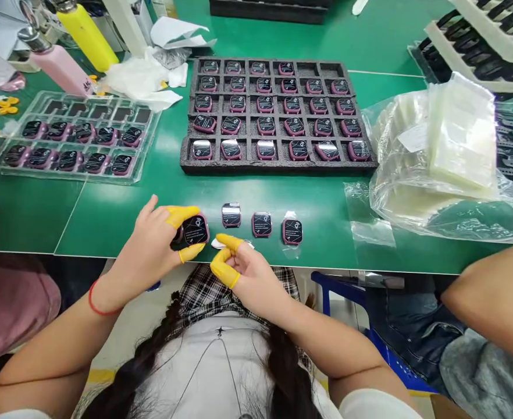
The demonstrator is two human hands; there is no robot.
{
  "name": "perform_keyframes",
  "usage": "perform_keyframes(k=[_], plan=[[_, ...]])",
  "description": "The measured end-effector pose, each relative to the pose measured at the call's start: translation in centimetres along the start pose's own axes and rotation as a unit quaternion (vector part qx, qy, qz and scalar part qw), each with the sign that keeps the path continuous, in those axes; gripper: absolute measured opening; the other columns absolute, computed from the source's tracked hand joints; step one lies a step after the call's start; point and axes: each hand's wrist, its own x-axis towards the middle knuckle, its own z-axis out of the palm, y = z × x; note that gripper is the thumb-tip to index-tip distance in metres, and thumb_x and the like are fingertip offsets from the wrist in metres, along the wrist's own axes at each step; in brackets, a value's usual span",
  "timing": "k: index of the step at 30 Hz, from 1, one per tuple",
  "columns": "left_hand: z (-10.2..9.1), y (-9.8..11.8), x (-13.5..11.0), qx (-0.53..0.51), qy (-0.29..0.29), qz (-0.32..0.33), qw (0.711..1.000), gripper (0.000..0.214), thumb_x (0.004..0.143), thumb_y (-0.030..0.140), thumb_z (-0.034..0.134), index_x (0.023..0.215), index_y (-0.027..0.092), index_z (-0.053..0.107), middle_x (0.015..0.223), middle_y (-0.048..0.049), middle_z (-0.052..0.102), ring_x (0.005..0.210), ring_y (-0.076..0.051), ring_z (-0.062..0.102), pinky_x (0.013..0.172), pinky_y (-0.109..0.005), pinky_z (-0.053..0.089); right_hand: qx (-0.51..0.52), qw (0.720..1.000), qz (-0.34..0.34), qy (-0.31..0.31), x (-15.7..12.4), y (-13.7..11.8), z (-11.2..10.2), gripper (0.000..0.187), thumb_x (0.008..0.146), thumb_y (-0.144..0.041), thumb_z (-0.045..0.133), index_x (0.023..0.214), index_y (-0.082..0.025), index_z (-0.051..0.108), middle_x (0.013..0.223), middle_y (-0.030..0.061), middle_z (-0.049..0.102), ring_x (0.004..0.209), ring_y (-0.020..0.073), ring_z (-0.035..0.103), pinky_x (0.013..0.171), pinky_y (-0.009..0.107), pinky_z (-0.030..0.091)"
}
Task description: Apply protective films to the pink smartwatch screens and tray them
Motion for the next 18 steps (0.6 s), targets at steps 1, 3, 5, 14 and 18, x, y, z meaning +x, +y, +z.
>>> perform_keyframes(k=[1,3,5,14,18], plan=[[-0.3,0.7,-0.5,-0.006,0.018,-0.002,1.0,0.042,0.09,0.029,0.063,0.128,0.016,0.052,0.106,-0.0099,0.067,0.107,-0.028,0.063,0.115,-0.06,0.031,0.002,1.0,-0.008,0.001,0.5,0.0,0.4,0.053,0.076,-0.038,0.078,0.123,-0.02,0.058,0.086,-0.0004,0.056,0.073,0.0108,0.049,0.069,0.026,0.044],[-0.7,1.9,-1.4,-0.018,0.047,-0.002,0.999,0.044,0.09,0.032,0.063,0.129,0.017,0.05,0.105,-0.0103,0.066,0.1,-0.027,0.063,0.108,-0.054,0.041,0.013,1.0,-0.017,-0.02,1.3,-0.1,1.1,0.052,0.073,-0.038,0.08,0.117,-0.021,0.059,0.085,-0.0007,0.055,0.076,0.0119,0.048,0.071,0.027,0.043],[-0.9,2.6,-2.1,-0.028,0.066,-0.006,0.997,0.045,0.089,0.033,0.064,0.129,0.016,0.049,0.107,-0.0121,0.066,0.101,-0.029,0.062,0.102,-0.052,0.047,0.028,0.998,-0.015,-0.048,1.8,0.1,1.5,0.043,0.072,-0.038,0.081,0.106,-0.02,0.062,0.082,-0.0007,0.056,0.077,0.0128,0.049,0.073,0.027,0.043],[-0.3,3.6,-3.4,-0.064,0.089,-0.049,0.993,0.044,0.088,0.028,0.062,0.13,0.023,0.049,0.09,-0.003,0.068,0.094,-0.025,0.066,0.104,-0.046,0.048,0.076,0.994,-0.01,-0.076,1.9,0.0,1.9,0.035,0.069,-0.043,0.081,0.08,-0.018,0.061,0.065,-0.0056,0.048,0.054,0.0064,0.031,0.057,0.024,0.036],[-0.4,4.0,-3.2,-0.099,0.098,-0.088,0.986,0.043,0.087,0.033,0.063,0.127,0.022,0.054,0.094,-0.0046,0.071,0.099,-0.025,0.067,0.097,-0.04,0.053,0.09,0.992,-0.018,-0.088,1.6,-0.1,1.7,0.032,0.07,-0.042,0.081,0.077,-0.017,0.061,0.067,-0.0041,0.048,0.053,0.0059,0.033,0.051,0.023,0.027]])
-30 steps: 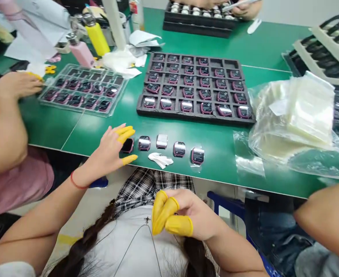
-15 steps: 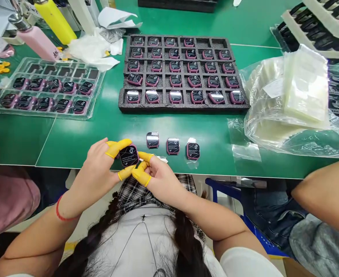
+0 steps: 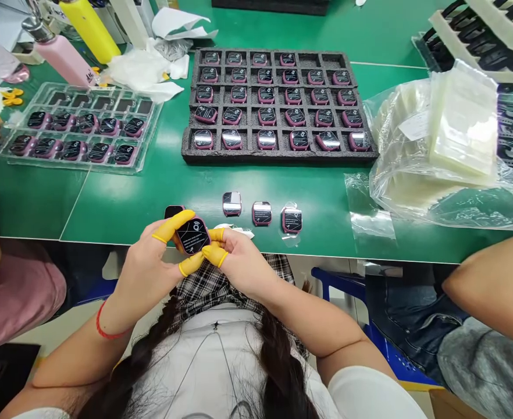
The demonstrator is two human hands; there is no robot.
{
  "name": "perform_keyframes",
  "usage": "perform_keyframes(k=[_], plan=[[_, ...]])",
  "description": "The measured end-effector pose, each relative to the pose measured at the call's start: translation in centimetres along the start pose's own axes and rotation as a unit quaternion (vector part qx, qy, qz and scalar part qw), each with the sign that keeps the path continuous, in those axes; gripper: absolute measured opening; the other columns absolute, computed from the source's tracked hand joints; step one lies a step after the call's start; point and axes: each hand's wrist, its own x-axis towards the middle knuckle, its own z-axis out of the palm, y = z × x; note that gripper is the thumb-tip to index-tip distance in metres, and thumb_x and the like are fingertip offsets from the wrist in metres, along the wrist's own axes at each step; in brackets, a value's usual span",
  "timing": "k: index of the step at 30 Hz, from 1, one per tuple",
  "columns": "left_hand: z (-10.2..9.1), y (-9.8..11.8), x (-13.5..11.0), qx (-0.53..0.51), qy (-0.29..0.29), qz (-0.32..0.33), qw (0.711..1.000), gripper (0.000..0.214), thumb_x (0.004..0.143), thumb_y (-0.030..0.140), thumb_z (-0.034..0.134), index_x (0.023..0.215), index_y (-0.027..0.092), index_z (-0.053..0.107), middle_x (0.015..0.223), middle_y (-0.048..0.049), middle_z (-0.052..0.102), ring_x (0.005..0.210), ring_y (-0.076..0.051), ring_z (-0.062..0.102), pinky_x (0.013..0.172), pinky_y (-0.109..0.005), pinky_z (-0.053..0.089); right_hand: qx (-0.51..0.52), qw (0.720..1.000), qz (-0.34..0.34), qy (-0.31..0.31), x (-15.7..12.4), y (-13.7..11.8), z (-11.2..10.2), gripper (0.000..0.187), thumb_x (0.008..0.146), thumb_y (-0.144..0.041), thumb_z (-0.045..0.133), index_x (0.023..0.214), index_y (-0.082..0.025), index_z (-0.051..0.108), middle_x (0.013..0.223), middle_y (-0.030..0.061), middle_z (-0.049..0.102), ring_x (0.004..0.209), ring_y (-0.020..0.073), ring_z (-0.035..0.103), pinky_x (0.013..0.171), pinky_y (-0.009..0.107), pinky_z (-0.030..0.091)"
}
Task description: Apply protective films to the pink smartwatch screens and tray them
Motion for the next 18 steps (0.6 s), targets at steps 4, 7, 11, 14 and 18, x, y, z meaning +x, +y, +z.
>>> perform_keyframes(k=[4,7,11,14,18], plan=[[0.1,0.4,0.1,-0.02,-0.017,-0.057,0.998,0.047,0.086,0.039,0.066,0.128,0.023,0.055,0.099,-0.0039,0.072,0.099,-0.025,0.068,0.094,-0.038,0.054,0.007,1.0,0.019,0.018,-0.3,0.1,-0.3,0.032,0.07,-0.041,0.08,0.081,-0.017,0.062,0.067,-0.0038,0.047,0.056,0.0068,0.035,0.051,0.023,0.027],[0.4,0.5,-0.1,-0.003,0.003,-0.037,0.999,0.045,0.089,0.039,0.064,0.129,0.023,0.054,0.099,-0.0042,0.072,0.094,-0.024,0.068,0.096,-0.039,0.053,-0.01,0.999,0.013,0.036,-0.3,0.1,-0.4,0.032,0.072,-0.042,0.078,0.083,-0.017,0.062,0.068,-0.0039,0.049,0.056,0.0068,0.035,0.052,0.023,0.03],[1.0,0.6,-0.4,0.042,0.033,0.025,0.998,0.041,0.091,0.031,0.062,0.13,0.024,0.053,0.083,-0.0009,0.07,0.083,-0.022,0.067,0.108,-0.046,0.044,-0.031,0.998,0.007,0.053,0.1,0.0,-0.4,0.034,0.071,-0.046,0.077,0.077,-0.017,0.06,0.063,-0.0045,0.048,0.056,0.0074,0.035,0.051,0.023,0.028],[1.2,0.6,-0.4,0.035,0.03,0.023,0.999,0.042,0.092,0.031,0.062,0.132,0.022,0.053,0.084,-0.0015,0.071,0.084,-0.023,0.067,0.107,-0.046,0.045,-0.029,0.998,0.003,0.049,0.2,0.0,-0.4,0.035,0.07,-0.047,0.077,0.074,-0.017,0.06,0.063,-0.0046,0.048,0.056,0.0073,0.035,0.051,0.022,0.027],[1.1,0.5,0.0,-0.002,0.013,-0.015,1.0,0.046,0.09,0.036,0.063,0.132,0.021,0.053,0.095,-0.0052,0.071,0.094,-0.024,0.067,0.098,-0.041,0.052,-0.011,0.999,-0.005,0.034,0.2,0.2,-0.8,0.032,0.071,-0.043,0.077,0.074,-0.016,0.06,0.062,-0.0052,0.047,0.054,0.0066,0.035,0.051,0.023,0.027]])
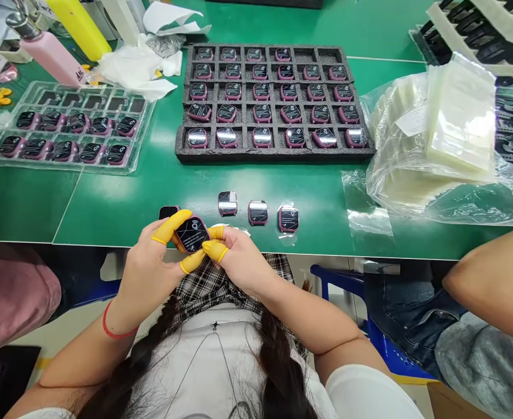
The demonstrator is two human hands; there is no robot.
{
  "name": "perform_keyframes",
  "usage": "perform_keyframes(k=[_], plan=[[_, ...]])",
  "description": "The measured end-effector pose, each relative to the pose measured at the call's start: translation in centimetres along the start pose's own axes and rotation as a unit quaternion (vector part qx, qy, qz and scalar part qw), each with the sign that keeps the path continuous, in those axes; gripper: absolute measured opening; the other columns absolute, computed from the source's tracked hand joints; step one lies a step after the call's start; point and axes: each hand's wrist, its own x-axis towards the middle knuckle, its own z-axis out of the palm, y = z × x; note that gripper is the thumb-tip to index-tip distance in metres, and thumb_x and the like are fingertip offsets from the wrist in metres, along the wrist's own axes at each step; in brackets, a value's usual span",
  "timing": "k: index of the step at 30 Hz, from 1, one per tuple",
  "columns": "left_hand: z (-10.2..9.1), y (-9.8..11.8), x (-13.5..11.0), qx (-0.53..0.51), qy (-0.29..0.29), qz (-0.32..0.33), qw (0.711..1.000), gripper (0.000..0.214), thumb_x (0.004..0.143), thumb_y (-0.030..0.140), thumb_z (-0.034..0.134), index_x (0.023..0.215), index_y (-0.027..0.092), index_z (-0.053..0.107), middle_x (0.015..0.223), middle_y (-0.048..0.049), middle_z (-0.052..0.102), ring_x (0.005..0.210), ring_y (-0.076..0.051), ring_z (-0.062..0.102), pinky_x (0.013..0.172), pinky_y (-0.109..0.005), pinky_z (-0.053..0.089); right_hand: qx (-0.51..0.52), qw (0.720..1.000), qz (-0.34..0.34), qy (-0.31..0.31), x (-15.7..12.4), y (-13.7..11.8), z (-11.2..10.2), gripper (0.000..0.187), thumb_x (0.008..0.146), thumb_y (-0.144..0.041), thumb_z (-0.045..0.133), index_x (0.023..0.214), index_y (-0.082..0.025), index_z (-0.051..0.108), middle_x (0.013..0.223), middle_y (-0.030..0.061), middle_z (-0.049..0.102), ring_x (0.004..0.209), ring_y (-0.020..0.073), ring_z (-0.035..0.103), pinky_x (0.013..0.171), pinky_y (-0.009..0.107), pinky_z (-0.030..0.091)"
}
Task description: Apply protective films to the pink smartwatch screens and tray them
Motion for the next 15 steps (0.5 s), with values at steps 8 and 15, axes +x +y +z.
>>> perform_keyframes(k=[8,15], plan=[[-0.3,0.0,0.4,-0.034,-0.024,-0.069,0.997,0.046,0.084,0.037,0.07,0.127,0.023,0.057,0.094,-0.0031,0.07,0.083,-0.022,0.068,0.089,-0.038,0.056,0.022,1.0,0.016,-0.006,0.0,0.3,-0.2,0.027,0.072,-0.036,0.076,0.086,-0.017,0.063,0.067,-0.0045,0.048,0.057,0.0074,0.036,0.055,0.023,0.031],[0.9,0.2,0.1,0.053,0.065,0.04,0.996,0.027,0.093,0.03,0.057,0.116,0.016,0.059,0.075,-0.0025,0.065,0.083,-0.022,0.066,0.096,-0.04,0.054,-0.002,1.0,0.012,-0.009,0.5,0.4,0.5,0.041,0.064,-0.043,0.084,0.086,-0.018,0.061,0.074,-0.003,0.051,0.068,0.0103,0.041,0.071,0.025,0.04]])
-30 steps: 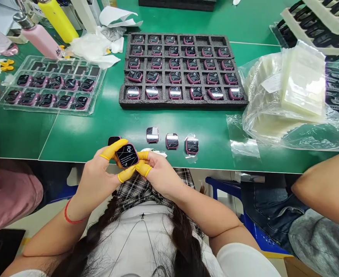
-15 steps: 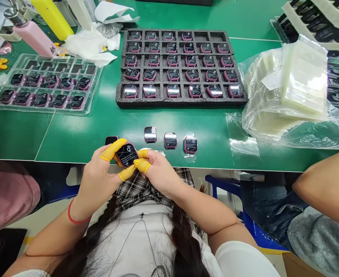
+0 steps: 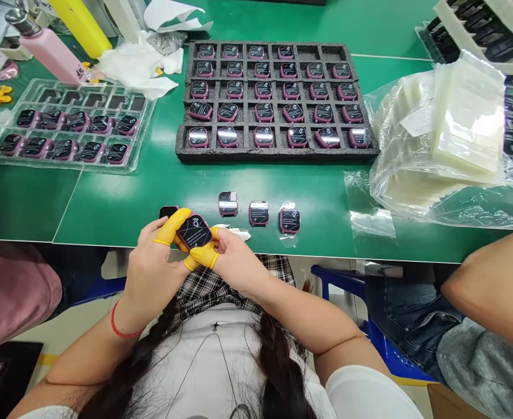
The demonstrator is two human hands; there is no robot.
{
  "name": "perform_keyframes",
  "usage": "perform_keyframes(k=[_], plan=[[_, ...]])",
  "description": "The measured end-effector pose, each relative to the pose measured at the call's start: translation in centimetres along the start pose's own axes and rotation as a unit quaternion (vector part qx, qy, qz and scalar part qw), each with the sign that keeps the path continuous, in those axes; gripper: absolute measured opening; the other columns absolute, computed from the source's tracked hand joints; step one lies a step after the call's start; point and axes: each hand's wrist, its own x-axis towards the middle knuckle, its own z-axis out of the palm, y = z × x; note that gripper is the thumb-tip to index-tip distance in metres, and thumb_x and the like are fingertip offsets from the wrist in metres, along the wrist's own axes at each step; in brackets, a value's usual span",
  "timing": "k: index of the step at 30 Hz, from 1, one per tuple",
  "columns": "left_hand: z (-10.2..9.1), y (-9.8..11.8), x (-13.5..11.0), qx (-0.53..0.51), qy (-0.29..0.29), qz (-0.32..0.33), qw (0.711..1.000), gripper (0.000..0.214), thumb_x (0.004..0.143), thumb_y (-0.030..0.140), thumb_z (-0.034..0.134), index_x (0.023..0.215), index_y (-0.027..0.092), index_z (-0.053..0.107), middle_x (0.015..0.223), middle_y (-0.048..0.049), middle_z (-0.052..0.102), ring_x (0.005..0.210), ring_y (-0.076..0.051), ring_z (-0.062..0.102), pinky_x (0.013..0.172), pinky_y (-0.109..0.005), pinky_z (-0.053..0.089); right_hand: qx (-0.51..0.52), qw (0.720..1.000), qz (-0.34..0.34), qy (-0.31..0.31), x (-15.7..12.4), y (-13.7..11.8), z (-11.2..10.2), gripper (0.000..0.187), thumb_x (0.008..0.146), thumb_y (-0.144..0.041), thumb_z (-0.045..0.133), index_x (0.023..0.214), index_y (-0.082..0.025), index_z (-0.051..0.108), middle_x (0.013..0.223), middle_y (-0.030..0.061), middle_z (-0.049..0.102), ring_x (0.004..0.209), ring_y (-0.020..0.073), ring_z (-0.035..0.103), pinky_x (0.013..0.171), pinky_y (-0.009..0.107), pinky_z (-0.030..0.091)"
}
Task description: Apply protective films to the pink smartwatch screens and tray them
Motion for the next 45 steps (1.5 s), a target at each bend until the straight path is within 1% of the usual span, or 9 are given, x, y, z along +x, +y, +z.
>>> perform_keyframes(k=[3,6,12,20,24,28,33,40,45], plan=[[0.3,0.0,-0.2,0.0,0.019,0.007,1.0,0.022,0.093,0.031,0.056,0.11,0.018,0.061,0.075,-0.0019,0.064,0.086,-0.022,0.066,0.094,-0.039,0.055,-0.002,1.0,-0.009,-0.006,0.1,0.2,-0.1,0.039,0.067,-0.047,0.081,0.082,-0.017,0.06,0.07,-0.0043,0.045,0.061,0.0086,0.031,0.064,0.024,0.036],[0.4,-0.1,-0.3,-0.012,0.007,-0.002,1.0,0.031,0.093,0.033,0.058,0.119,0.017,0.059,0.08,-0.003,0.066,0.089,-0.022,0.066,0.094,-0.038,0.055,0.007,0.999,-0.02,-0.031,0.1,0.3,-0.4,0.038,0.07,-0.048,0.079,0.082,-0.017,0.06,0.069,-0.0044,0.043,0.06,0.0082,0.028,0.063,0.024,0.036],[0.2,-0.2,-0.1,-0.02,-0.009,-0.007,1.0,0.037,0.091,0.034,0.06,0.123,0.015,0.057,0.094,-0.0072,0.069,0.092,-0.023,0.068,0.095,-0.038,0.055,-0.008,0.999,-0.008,-0.034,0.1,0.2,-0.5,0.038,0.069,-0.047,0.078,0.078,-0.018,0.057,0.068,-0.0042,0.046,0.059,0.0077,0.032,0.06,0.024,0.034],[-0.3,-0.3,0.2,-0.032,-0.036,-0.014,0.999,0.036,0.09,0.032,0.061,0.123,0.015,0.058,0.099,-0.0084,0.072,0.094,-0.023,0.069,0.095,-0.038,0.055,-0.053,0.998,0.019,-0.027,-0.3,-0.3,-1.0,0.035,0.072,-0.046,0.074,0.076,-0.016,0.056,0.069,-0.0032,0.048,0.06,0.0078,0.035,0.057,0.023,0.03],[-0.5,-0.2,0.1,-0.036,-0.043,0.0,0.998,0.036,0.091,0.029,0.061,0.123,0.016,0.056,0.094,-0.006,0.072,0.094,-0.022,0.069,0.097,-0.039,0.055,-0.052,0.998,-0.014,-0.011,-0.2,-0.7,-1.4,0.03,0.075,-0.041,0.073,0.072,-0.016,0.058,0.065,-0.0044,0.048,0.061,0.0076,0.038,0.061,0.023,0.034],[-0.4,0.0,0.0,-0.035,-0.046,0.013,0.998,0.033,0.089,0.025,0.063,0.121,0.017,0.056,0.088,-0.0048,0.072,0.094,-0.023,0.069,0.099,-0.041,0.054,-0.035,0.999,-0.014,-0.011,0.1,-0.7,-1.4,0.027,0.072,-0.038,0.075,0.072,-0.016,0.06,0.064,-0.005,0.048,0.062,0.0079,0.042,0.067,0.024,0.04],[-0.4,0.0,0.3,-0.041,-0.069,-0.017,0.997,0.04,0.085,0.025,0.067,0.123,0.015,0.058,0.095,-0.0063,0.073,0.098,-0.023,0.069,0.098,-0.039,0.054,-0.026,0.999,-0.021,-0.021,0.0,-0.7,-1.5,0.024,0.073,-0.035,0.073,0.071,-0.016,0.058,0.067,-0.0041,0.05,0.063,0.0076,0.042,0.068,0.024,0.04],[-0.9,0.0,1.2,-0.105,-0.114,-0.073,0.985,0.048,0.08,0.029,0.073,0.125,0.014,0.062,0.103,-0.0069,0.073,0.089,-0.021,0.071,0.093,-0.038,0.056,-0.053,0.997,-0.024,-0.044,-0.4,-1.0,-2.1,0.009,0.076,-0.024,0.062,0.074,-0.015,0.061,0.069,-0.0027,0.052,0.061,0.0073,0.038,0.059,0.022,0.032],[-0.9,0.0,1.3,-0.093,-0.12,-0.07,0.986,0.049,0.082,0.03,0.072,0.127,0.016,0.06,0.101,-0.006,0.073,0.1,-0.023,0.069,0.094,-0.037,0.056,-0.046,0.998,-0.018,-0.049,-0.5,-1.7,-2.1,0.017,0.073,-0.03,0.072,0.077,-0.016,0.063,0.07,-0.0026,0.055,0.061,0.0071,0.04,0.059,0.022,0.034]])
